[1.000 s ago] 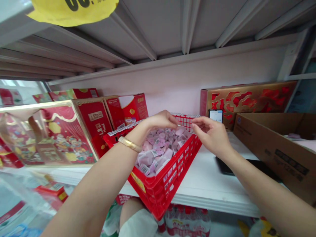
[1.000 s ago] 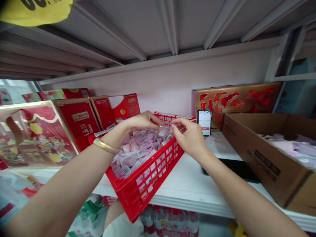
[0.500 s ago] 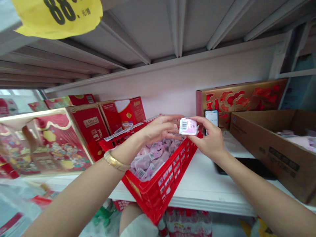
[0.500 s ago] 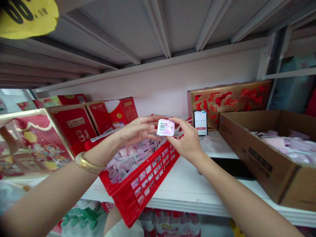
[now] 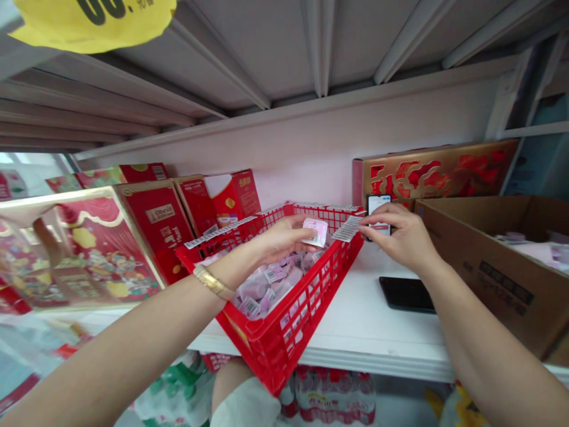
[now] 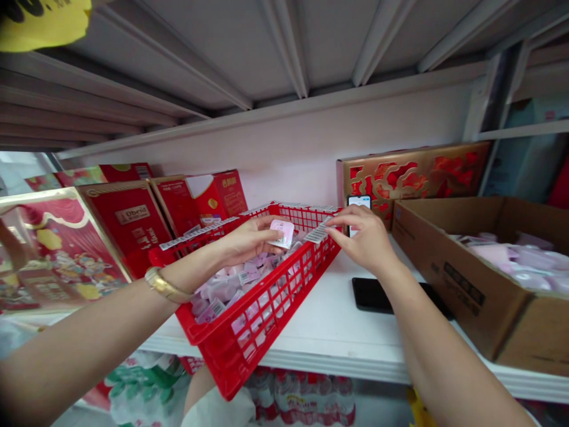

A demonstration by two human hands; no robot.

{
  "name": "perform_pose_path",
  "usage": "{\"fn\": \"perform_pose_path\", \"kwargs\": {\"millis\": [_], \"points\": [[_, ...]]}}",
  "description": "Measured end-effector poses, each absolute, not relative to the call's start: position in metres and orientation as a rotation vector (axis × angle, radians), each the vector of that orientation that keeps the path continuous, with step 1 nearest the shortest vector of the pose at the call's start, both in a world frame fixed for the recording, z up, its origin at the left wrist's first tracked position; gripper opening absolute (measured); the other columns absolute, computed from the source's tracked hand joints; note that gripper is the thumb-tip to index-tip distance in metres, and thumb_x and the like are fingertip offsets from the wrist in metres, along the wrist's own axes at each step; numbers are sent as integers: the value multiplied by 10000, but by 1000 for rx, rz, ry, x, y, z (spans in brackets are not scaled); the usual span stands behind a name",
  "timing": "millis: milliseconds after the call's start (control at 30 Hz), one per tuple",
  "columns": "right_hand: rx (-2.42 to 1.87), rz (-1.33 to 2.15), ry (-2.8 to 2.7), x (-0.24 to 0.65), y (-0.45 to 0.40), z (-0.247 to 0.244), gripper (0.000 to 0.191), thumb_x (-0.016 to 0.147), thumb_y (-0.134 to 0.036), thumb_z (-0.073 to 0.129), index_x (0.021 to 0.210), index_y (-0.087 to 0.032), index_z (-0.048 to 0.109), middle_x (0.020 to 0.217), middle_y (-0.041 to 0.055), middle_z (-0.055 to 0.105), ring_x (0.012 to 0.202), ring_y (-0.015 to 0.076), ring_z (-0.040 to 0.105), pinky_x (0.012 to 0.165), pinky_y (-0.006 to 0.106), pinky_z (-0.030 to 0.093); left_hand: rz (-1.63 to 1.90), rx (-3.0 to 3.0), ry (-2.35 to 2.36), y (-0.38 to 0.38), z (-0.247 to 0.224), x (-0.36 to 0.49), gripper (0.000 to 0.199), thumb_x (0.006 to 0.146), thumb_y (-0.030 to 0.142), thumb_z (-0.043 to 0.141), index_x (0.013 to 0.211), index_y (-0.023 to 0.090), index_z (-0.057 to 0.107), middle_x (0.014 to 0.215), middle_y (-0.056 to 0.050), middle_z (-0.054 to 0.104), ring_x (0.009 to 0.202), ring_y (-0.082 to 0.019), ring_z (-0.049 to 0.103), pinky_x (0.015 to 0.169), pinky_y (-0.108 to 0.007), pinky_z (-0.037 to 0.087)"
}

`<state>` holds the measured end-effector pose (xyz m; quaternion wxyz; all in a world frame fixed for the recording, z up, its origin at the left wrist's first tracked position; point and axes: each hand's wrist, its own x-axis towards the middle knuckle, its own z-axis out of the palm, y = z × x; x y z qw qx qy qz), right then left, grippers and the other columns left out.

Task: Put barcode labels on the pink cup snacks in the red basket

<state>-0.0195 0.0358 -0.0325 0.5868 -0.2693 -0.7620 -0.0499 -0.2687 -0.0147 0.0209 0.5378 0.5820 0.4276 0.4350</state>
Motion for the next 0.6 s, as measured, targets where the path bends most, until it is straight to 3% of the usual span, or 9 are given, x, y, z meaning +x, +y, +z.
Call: {"fn": "perform_pose_path", "kwargs": {"millis": [233,467,600], "points": [[-646,-199,-2040,-35,46,-50,108,774,-275,776,879,-265,799,791,41,690,756,192,599,695,341,493,981,1313,1094,-12,17,-269,142,770,31,716,884,111,694,802,-55,730,678,-110,692,640,-207,542],[-600,-163,-2019,-42,45,-51,204,900,-267,605,814,-239,788,738,50,674,709,176,597,679,326,487,973,1290,1113,-13,16,-269,154,781,2,671,876,115,716,810,-56,733,703,-114,686,814,-284,562],[-588,-88,-1835,-49,37,-49,204,894,-280,616,779,-223,774,735,49,676,702,179,619,663,327,498,975,1260,1101,-14,17,-268,156,791,-7,638,868,106,715,815,-68,736,733,-127,703,866,-302,563]]}}
